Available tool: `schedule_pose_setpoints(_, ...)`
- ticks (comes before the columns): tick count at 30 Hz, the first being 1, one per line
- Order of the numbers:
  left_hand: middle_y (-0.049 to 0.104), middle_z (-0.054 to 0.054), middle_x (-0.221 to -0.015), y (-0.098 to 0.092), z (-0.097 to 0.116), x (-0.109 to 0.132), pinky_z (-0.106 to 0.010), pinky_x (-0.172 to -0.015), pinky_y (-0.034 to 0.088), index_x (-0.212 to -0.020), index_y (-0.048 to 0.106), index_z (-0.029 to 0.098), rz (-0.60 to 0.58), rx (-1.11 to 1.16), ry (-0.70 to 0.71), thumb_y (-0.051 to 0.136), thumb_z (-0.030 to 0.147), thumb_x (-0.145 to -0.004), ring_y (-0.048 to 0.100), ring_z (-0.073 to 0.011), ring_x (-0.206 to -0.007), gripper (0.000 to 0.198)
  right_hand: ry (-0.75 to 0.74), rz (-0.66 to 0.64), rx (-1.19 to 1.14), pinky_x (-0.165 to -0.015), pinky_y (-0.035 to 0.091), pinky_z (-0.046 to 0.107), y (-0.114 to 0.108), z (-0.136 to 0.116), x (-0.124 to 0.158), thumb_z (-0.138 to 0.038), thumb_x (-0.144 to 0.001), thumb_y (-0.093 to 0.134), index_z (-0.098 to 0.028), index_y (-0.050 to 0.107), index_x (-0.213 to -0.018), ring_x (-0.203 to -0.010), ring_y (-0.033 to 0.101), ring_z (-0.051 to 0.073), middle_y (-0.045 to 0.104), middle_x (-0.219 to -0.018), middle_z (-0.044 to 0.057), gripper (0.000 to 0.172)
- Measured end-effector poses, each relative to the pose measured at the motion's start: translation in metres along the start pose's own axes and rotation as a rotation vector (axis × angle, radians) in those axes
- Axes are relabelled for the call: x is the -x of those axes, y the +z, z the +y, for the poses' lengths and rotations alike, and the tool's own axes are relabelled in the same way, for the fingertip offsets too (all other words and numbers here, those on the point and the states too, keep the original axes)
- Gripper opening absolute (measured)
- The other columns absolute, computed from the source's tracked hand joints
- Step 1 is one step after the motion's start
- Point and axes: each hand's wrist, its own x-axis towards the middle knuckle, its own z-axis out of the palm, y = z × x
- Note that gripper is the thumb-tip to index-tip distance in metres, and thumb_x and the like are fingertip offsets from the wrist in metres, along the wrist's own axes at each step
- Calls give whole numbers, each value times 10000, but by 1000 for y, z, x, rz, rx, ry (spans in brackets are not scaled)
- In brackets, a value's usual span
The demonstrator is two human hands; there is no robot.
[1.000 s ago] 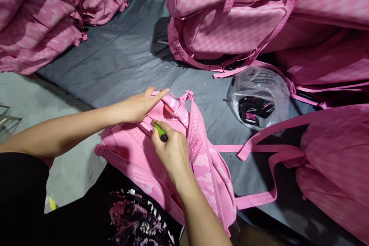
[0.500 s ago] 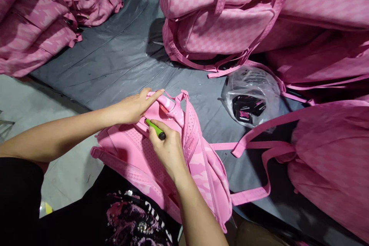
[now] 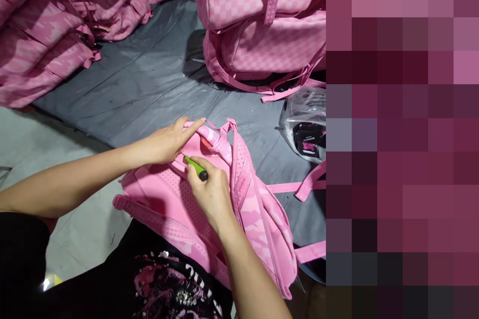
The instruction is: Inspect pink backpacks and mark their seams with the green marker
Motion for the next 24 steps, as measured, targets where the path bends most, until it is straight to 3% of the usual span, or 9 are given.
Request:
schedule_pose_setpoints(3, 331, -207, -1503, -1, -1, 3, -344, -842, 527, -1601, -7, 281, 0, 26, 14, 546, 110, -862, 653, -289, -1098, 938, -24, -34, -55, -603, 472, 274, -2, -5, 1, -365, -861, 601, -135, 762, -1083, -624, 603, 147, 740, -785, 54, 359)
schedule_pose_setpoints(6, 332, -189, -1512, -1, -2, 6, -347, -860, 532, -1600, -9, 306, 20, 47, 10, 505, 112, -879, 628, -300, -1159, 906, -20, -71, -141, -551, 471, 264, -28, -12, 5, -424, -898, 578, -151, 768, -1028, -581, 594, 142, 702, -688, 32, 357)
schedule_pose_setpoints(8, 335, -184, -1512, -1, -3, 5, -345, -847, 538, -1601, -13, 306, 20, 26, 12, 467, 96, -879, 625, -301, -1166, 891, -105, 80, -111, -676, 537, 302, -60, -11, 8, -438, -915, 570, -180, 771, -987, -731, 659, 170, 729, -793, 50, 335)
schedule_pose_setpoints(11, 339, -184, -1508, -1, -4, 1, -352, -811, 549, -1602, -19, 302, -7, -8, 11, 460, 114, -884, 646, -305, -1120, 884, -261, 474, 112, -927, 532, 376, -119, 12, 4, -332, -909, 563, -202, 750, -953, -1081, 645, 217, 705, -1155, 84, 233)
schedule_pose_setpoints(13, 332, -190, -1515, -1, -3, -1, -357, -820, 552, -1604, -6, 291, -27, -11, 6, 474, 121, -884, 651, -307, -1113, 883, -132, 644, 371, -924, 533, 355, -155, 40, -10, -230, -921, 466, -170, 696, -1085, -1099, 647, 211, 675, -1224, 113, 289)
schedule_pose_setpoints(15, 322, -195, -1526, -2, -2, -2, -361, -856, 550, -1606, 9, 276, -32, -2, 2, 490, 122, -881, 631, -316, -1165, 884, 187, 629, 748, -905, 520, 326, -183, 74, -34, -196, -956, 373, -144, 647, -1209, -1046, 670, 206, 695, -1177, 131, 376)
schedule_pose_setpoints(16, 317, -195, -1534, -1, -2, -2, -366, -876, 549, -1607, 14, 273, -30, 3, 0, 502, 130, -880, 614, -322, -1199, 887, 274, 613, 825, -904, 512, 346, -193, 91, -47, -220, -963, 400, -127, 653, -1215, -1046, 673, 238, 700, -1159, 157, 369)
schedule_pose_setpoints(20, 278, -181, -1574, 1, -2, -2, -404, -917, 551, -1607, 11, 293, -39, 4, -45, 554, 179, -878, 570, -340, -1274, 917, 441, 560, 940, -871, 500, 347, -216, 139, -99, -335, -973, 516, -133, 691, -1177, -1055, 679, 278, 691, -1164, 196, 336)
schedule_pose_setpoints(24, 251, -164, -1592, 3, -2, -4, -404, -966, 539, -1603, -20, 314, -52, 15, -68, 573, 171, -870, 524, -323, -1337, 953, 566, 514, 1003, -894, 526, 379, -225, 160, -128, -414, -976, 566, -111, 671, -1140, -1071, 666, 249, 673, -1189, 165, 360)
